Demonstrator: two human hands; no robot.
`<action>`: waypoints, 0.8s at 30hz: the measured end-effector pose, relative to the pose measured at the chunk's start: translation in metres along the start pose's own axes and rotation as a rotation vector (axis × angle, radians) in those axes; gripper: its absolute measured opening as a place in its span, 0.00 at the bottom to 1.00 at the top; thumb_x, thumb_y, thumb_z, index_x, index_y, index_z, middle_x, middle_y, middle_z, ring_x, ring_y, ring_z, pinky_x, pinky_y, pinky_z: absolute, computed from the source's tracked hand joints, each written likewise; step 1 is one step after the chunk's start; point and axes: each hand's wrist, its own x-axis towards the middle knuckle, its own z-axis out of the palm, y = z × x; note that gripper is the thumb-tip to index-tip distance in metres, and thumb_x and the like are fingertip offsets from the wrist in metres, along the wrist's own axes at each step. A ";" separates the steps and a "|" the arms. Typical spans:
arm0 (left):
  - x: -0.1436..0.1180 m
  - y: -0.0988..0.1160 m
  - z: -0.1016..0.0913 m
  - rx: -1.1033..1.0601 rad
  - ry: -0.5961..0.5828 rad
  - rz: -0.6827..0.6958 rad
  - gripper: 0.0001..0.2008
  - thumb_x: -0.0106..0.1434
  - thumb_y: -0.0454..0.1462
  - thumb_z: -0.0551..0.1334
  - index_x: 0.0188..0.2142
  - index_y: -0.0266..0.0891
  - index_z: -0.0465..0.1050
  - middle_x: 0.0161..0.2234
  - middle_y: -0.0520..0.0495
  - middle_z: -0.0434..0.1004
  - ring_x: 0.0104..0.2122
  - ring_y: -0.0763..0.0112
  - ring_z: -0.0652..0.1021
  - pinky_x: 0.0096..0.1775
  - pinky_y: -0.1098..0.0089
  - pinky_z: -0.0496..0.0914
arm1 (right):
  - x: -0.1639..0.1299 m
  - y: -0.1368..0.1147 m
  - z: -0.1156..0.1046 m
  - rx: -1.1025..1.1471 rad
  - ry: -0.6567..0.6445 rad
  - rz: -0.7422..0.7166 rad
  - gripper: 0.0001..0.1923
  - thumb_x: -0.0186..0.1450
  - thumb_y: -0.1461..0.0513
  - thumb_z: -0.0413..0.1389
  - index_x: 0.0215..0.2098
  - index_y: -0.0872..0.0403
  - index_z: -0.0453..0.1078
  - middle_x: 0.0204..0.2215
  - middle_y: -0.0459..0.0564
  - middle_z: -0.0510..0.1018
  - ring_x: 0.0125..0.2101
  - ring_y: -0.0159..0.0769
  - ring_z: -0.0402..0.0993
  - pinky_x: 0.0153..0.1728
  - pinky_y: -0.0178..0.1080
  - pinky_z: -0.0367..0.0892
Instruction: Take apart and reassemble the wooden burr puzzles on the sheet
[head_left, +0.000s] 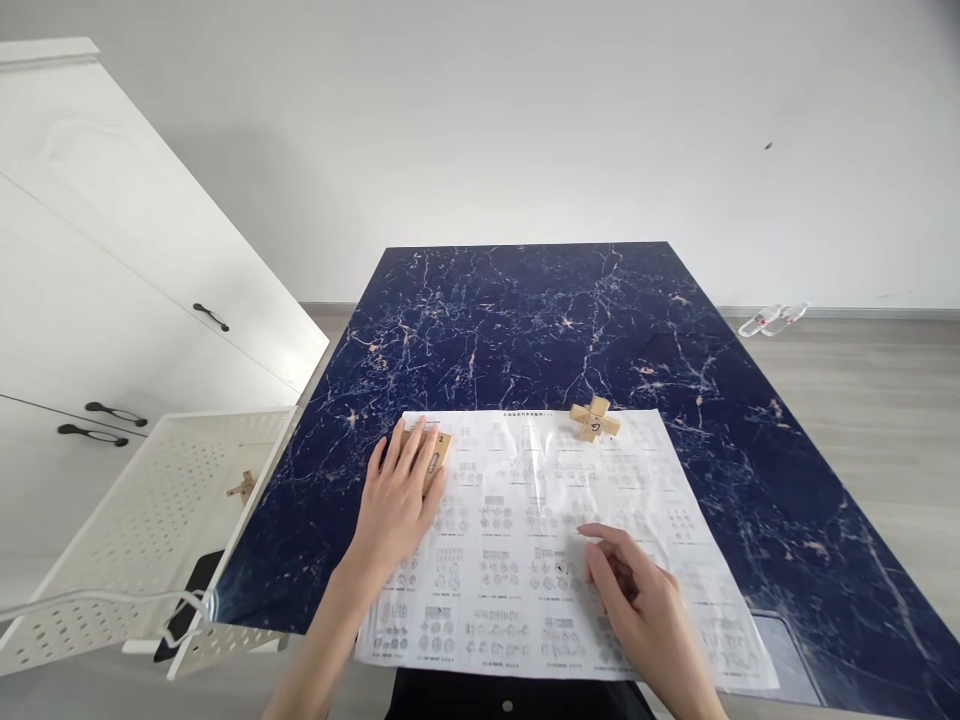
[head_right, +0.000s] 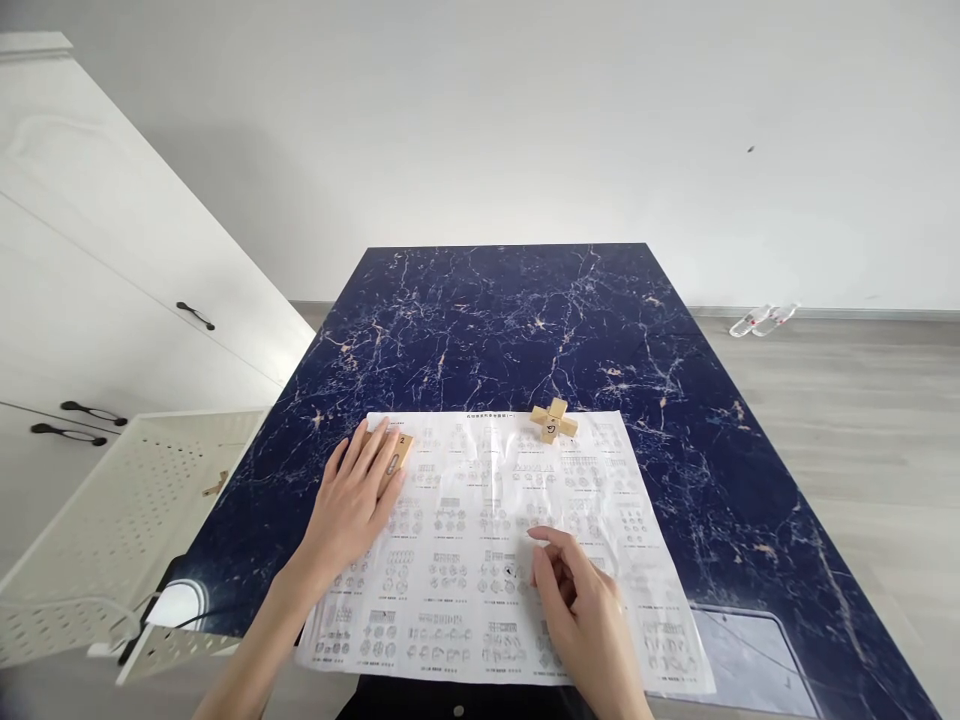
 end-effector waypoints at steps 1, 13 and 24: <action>0.000 0.000 0.000 -0.002 0.004 -0.002 0.29 0.81 0.47 0.50 0.76 0.41 0.58 0.77 0.42 0.58 0.76 0.43 0.58 0.71 0.40 0.59 | 0.000 -0.001 0.000 -0.008 -0.005 0.006 0.22 0.78 0.43 0.50 0.51 0.47 0.76 0.24 0.44 0.75 0.22 0.38 0.71 0.24 0.37 0.65; -0.007 0.001 -0.002 -0.084 0.047 -0.042 0.29 0.81 0.46 0.52 0.76 0.38 0.59 0.76 0.40 0.61 0.76 0.48 0.59 0.72 0.45 0.62 | 0.020 -0.010 -0.012 0.009 -0.059 0.000 0.21 0.77 0.43 0.52 0.50 0.47 0.77 0.27 0.47 0.77 0.23 0.39 0.73 0.23 0.37 0.68; -0.009 0.000 0.000 -0.103 0.058 -0.041 0.29 0.81 0.46 0.52 0.76 0.39 0.58 0.75 0.39 0.62 0.77 0.49 0.58 0.73 0.45 0.61 | 0.070 -0.023 -0.030 0.154 0.069 -0.093 0.28 0.76 0.45 0.55 0.68 0.49 0.65 0.51 0.59 0.82 0.26 0.36 0.78 0.22 0.38 0.71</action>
